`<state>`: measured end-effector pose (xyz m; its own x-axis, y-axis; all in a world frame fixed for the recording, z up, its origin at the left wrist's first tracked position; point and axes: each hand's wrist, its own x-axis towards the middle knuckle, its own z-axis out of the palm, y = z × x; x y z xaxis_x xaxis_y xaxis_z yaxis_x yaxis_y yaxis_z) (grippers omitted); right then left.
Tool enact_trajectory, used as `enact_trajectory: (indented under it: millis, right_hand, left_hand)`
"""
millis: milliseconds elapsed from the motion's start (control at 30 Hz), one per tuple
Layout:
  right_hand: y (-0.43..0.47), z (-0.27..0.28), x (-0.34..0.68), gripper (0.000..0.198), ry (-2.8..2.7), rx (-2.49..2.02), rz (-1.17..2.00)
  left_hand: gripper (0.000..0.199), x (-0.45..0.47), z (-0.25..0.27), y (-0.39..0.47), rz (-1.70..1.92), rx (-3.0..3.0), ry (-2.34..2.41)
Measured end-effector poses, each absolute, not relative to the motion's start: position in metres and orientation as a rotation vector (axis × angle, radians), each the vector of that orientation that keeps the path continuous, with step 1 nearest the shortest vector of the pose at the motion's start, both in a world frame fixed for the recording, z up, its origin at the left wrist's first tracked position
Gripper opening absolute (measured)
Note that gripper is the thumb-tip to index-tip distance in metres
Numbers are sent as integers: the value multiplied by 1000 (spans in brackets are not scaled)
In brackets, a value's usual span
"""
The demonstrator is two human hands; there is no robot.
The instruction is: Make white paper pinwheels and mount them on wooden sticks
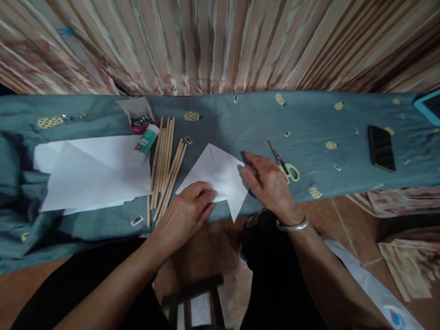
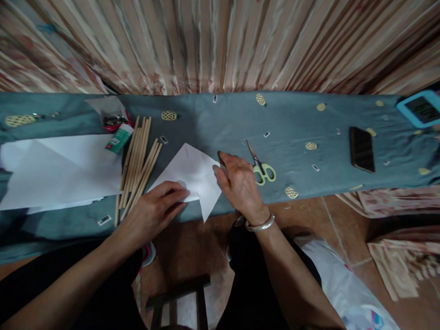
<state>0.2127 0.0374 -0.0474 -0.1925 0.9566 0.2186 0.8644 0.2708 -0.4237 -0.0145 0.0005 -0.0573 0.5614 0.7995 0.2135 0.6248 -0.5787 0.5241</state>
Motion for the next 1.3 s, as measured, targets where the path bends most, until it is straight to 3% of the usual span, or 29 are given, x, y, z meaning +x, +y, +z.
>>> enact_trajectory:
  millis: [267,500,767,900,1100,1300]
  right_hand:
    - [27,-41,240,36,-1774,-1748,850]
    - [7,-36,226,33,-1825,-1836,780]
    - [0,-31,224,16,-1969,-1877,713]
    - [-1,-29,231,19,-2092,-1661,527]
    - [0,-34,234,35,-2094,-1260,943]
    - [6,-34,226,8,-1898,-1220,1156]
  left_hand:
    - [23,-25,-56,19,659,2647,1146]
    - [35,-17,-46,15,751,2670,1203]
    - [13,2,-50,-11,585,2700,993]
    - [14,0,-54,-12,675,2681,973]
    - [18,-4,-53,-14,745,2628,1006]
    - [16,-3,-51,-14,731,2596,1022]
